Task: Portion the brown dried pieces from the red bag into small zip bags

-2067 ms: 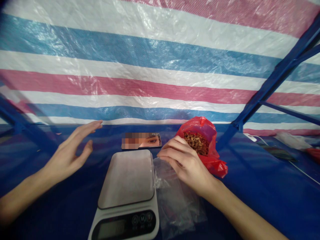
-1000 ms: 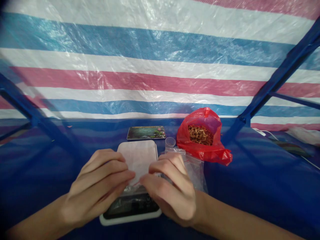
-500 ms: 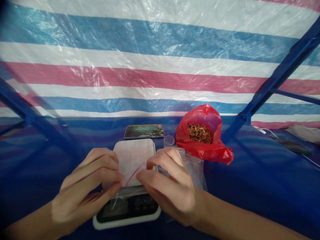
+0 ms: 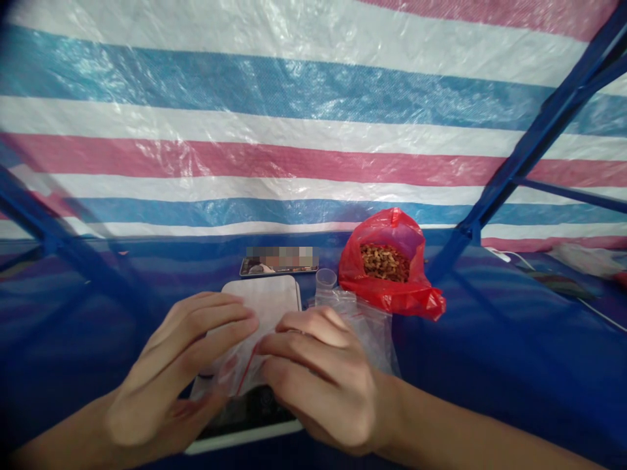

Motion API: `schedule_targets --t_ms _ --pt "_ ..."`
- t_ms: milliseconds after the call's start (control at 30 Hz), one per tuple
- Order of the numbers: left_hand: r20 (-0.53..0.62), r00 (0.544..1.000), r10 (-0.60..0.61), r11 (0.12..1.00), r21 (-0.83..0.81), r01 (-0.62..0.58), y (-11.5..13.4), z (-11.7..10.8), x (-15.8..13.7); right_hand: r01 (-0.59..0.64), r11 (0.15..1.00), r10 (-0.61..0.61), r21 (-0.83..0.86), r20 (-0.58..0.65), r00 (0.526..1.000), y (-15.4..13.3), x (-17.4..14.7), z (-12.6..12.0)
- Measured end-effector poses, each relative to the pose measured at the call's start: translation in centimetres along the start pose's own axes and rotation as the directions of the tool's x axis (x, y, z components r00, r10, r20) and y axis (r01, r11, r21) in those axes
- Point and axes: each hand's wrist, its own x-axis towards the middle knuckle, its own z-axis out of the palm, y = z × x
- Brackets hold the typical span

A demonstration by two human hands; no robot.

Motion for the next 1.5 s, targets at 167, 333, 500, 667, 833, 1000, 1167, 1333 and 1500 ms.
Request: schedule_targets --t_ms 167,333,500,667,833,1000,1167,1333,1500 --pt "-0.009 1.0 0.03 0.986 0.165 -0.028 -0.1 -0.7 0.0 0.033 0.999 -0.032 -0.019 0.034 0.999 -0.6 -0.1 -0.5" --pt "0.041 0.999 -0.008 0.962 0.273 -0.004 0.2 -1.2 -0.1 -0.056 0.998 0.057 -0.008 0.052 0.997 -1.1 0.4 -0.6" --pt "0.01 1.0 0.003 0.974 0.228 -0.005 -0.3 -0.9 -0.2 0.11 0.993 -0.11 -0.032 0.011 0.994 -0.3 0.6 0.0" --pt "0.045 0.999 -0.028 0.979 0.204 0.018 -0.6 -0.7 -0.2 0.094 0.996 -0.094 0.011 0.004 0.996 0.3 0.3 0.4" --pt "0.064 0.997 -0.031 0.973 0.229 0.016 -0.6 -0.4 -0.5 0.072 0.997 -0.072 0.002 0.089 0.993 0.2 0.2 0.4" --pt "0.078 0.996 -0.029 0.973 0.232 0.01 -0.5 -0.3 -0.5 0.091 0.996 -0.092 0.007 0.106 0.99 0.1 0.7 0.2" --pt "0.093 0.996 0.005 0.971 0.236 -0.027 -0.6 -0.1 -0.3 0.075 0.997 -0.075 0.007 0.136 0.988 0.0 0.8 0.5" --pt "0.091 0.996 0.009 0.963 0.266 -0.033 -0.5 0.2 -0.3 0.074 0.996 -0.064 -0.043 0.187 0.98 -0.1 0.8 0.2" --pt "0.084 0.996 0.018 0.961 0.274 -0.041 -0.7 0.2 -0.4 0.075 0.996 -0.063 -0.055 0.196 0.979 -0.4 0.8 0.2"
